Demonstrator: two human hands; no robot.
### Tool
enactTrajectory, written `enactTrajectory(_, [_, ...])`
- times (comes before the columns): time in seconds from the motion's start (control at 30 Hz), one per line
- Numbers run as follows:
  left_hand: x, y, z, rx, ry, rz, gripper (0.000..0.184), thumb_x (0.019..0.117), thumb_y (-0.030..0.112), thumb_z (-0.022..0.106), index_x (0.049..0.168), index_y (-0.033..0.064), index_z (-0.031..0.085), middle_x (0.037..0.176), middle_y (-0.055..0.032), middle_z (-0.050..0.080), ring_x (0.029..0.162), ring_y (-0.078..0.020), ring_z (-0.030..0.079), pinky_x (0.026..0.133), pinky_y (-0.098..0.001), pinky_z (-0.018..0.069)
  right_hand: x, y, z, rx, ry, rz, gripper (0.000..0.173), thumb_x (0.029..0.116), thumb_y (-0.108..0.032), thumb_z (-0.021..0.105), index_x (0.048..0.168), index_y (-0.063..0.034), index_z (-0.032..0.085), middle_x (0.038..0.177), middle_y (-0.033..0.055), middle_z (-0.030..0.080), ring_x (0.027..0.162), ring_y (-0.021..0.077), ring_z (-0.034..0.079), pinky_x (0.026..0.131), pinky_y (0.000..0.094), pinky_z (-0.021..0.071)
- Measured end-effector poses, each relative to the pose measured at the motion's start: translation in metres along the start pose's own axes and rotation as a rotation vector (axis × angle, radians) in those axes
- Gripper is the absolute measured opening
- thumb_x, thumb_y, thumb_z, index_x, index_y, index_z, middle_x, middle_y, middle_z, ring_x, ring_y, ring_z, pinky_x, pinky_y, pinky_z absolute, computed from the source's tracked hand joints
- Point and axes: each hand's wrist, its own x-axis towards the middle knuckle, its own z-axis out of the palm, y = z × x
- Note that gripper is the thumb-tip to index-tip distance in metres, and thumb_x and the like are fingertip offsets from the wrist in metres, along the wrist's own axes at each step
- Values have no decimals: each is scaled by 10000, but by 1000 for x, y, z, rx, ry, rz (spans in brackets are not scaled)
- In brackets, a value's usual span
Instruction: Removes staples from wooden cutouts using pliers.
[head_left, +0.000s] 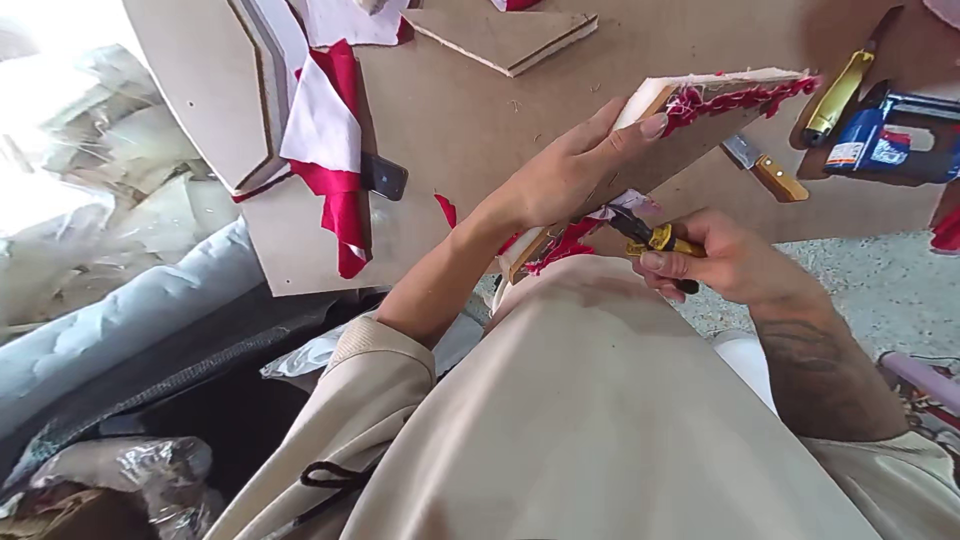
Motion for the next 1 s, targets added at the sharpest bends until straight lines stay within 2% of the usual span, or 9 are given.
enactTrajectory(0.1, [2, 5, 1, -106, 126, 16, 455, 1116, 320, 401, 1449, 17, 462, 1273, -72, 639, 1166, -100, 624, 1028, -312, 532, 4, 6, 31, -398, 380, -131, 310, 998, -388, 664, 933, -86, 690, 721, -20, 641, 593, 50, 603, 525, 236, 531])
enactTrajectory(0.17, [5, 7, 5, -256, 279, -165, 438, 1126, 339, 355, 1422, 75, 541, 1281, -25, 660, 1161, -72, 638, 990, -288, 550, 16, 17, 42, -780, 643, -391, 245, 962, -220, 660, 858, 2, 642, 789, 116, 647, 627, 162, 610, 532, 313, 516])
enactTrajectory(0.23, [11, 0, 4, -356, 324, -230, 455, 1127, 387, 329, 1407, 104, 549, 1272, -24, 666, 1151, -96, 647, 971, -320, 563, 22, 19, 36, -851, 692, -485, 277, 968, -221, 681, 829, 14, 635, 821, 151, 653, 642, 175, 610, 542, 312, 516])
enactTrajectory(0.3, [12, -8, -3, -429, 355, -216, 489, 1123, 438, 304, 1436, 140, 533, 1251, -45, 680, 1104, -139, 678, 922, -350, 597, 17, 20, 37, -733, 630, -455, 267, 996, -239, 674, 894, 8, 689, 882, 125, 681, 709, 128, 634, 612, 273, 546])
enactTrajectory(0.37, [15, -12, -12, -496, 417, -167, 518, 1119, 482, 257, 1409, 141, 518, 1083, -126, 700, 866, -240, 717, 699, -402, 635, 7, 20, 36, -596, 512, -343, 279, 1022, -287, 649, 1008, -25, 742, 1030, 90, 716, 877, 106, 681, 761, 278, 587])
enactTrajectory(0.4, [15, -13, -18, -508, 417, -151, 529, 1116, 495, 242, 1448, 168, 492, 1095, -133, 694, 857, -259, 715, 680, -417, 633, 3, 20, 34, -534, 431, -281, 299, 1030, -319, 633, 1055, -42, 743, 1105, 75, 717, 969, 109, 687, 837, 296, 593])
enactTrajectory(0.6, [17, -7, -10, -447, 371, -279, 534, 1106, 492, 338, 1517, 159, 408, 1235, -124, 662, 985, -246, 711, 763, -404, 637, 7, 6, 29, -141, 88, -118, 285, 1045, -306, 603, 1128, -54, 708, 1084, 34, 751, 1020, 139, 715, 909, 340, 607])
enactTrajectory(0.93, [12, -14, -7, -490, 287, -262, 487, 1131, 411, 277, 1462, 130, 497, 1224, -64, 681, 1057, -167, 695, 865, -354, 617, 6, 3, 17, -8, -9, -94, 279, 1055, -252, 582, 1122, -13, 709, 1102, 75, 757, 1044, 200, 726, 955, 372, 607])
enactTrajectory(1.0, [12, -16, -2, -499, 260, -278, 490, 1128, 427, 280, 1433, 123, 513, 1179, -74, 690, 1005, -172, 703, 825, -351, 622, 8, 2, 17, 22, -12, -97, 277, 1049, -253, 593, 1107, -11, 715, 1089, 80, 760, 1026, 201, 729, 933, 365, 614])
